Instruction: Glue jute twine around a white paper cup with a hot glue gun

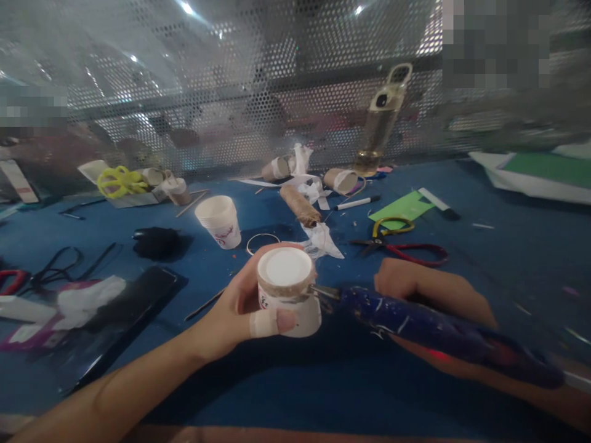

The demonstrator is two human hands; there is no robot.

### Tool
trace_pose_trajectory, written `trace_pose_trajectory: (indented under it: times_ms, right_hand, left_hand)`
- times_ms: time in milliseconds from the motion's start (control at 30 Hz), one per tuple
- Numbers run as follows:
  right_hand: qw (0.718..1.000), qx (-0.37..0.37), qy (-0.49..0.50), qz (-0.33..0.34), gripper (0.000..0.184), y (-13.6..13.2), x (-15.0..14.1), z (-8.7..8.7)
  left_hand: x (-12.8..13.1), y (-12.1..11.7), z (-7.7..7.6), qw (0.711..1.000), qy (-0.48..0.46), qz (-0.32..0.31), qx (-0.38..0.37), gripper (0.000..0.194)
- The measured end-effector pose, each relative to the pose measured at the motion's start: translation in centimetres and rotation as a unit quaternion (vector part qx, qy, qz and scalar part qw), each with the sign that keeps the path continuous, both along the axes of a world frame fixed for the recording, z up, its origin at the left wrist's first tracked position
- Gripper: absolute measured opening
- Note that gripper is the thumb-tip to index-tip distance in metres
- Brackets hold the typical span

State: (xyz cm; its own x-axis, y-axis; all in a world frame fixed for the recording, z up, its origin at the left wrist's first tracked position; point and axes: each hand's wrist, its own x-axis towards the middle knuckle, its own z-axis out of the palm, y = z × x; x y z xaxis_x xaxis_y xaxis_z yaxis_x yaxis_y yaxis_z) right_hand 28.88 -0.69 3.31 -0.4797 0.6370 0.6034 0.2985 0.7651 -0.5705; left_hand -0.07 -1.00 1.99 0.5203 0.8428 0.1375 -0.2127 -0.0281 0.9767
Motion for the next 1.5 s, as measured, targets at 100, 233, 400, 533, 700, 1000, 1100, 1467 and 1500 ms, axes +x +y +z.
trace_pose_trajectory:
  times_ms: [100,233,400,533,700,1000,1100,1467,1500]
  right_hand:
    - [0.998,0.006,-0.060,-0.020,0.025,-0.3,0.1,0.8]
    - [0.995,0.007,-0.097,-0.019,0.025,-0.4,0.4,0.9]
    - [0.995,0.027,-0.090,-0.021,0.022,-0.2,0.8,-0.2]
    - [0.990,0.035,-0.120,-0.067,0.022,-0.5,0.8,0.0]
    - [0.981,0.033,-0.135,-0.133,0.024,-1.4,0.0,0.7]
    - [0.986,0.039,-0.123,-0.105,0.026,-1.3,0.0,0.6]
    - [0.975,0.011,-0.156,-0.155,0.025,-1.9,-0.1,0.9]
    - [0.983,0.042,-0.136,-0.119,0.025,-1.4,-0.1,0.8]
    - [0.983,0.038,-0.138,-0.116,0.024,-1.4,-0.2,0.8]
  left_hand:
    - [0.1,0.1,-0.1,1.000,0.007,0.024,0.003,0.068]
    - [0.3,0.1,-0.2,0.999,0.007,0.040,0.001,0.065]
    - [0.5,-0.1,0.0,0.998,0.039,0.057,0.004,0.063]
    - [0.5,-0.1,0.2,0.996,0.051,0.075,0.017,0.065]
    - [0.6,0.0,0.3,0.994,0.047,0.096,0.026,0.063]
    - [0.7,-0.1,0.3,0.994,0.055,0.094,0.016,0.064]
    - [0.6,0.0,0.3,0.993,0.049,0.102,0.023,0.063]
    - [0.5,0.0,0.1,0.994,0.063,0.084,0.032,0.061]
    - [0.4,0.0,0.1,0.994,0.061,0.083,0.034,0.061]
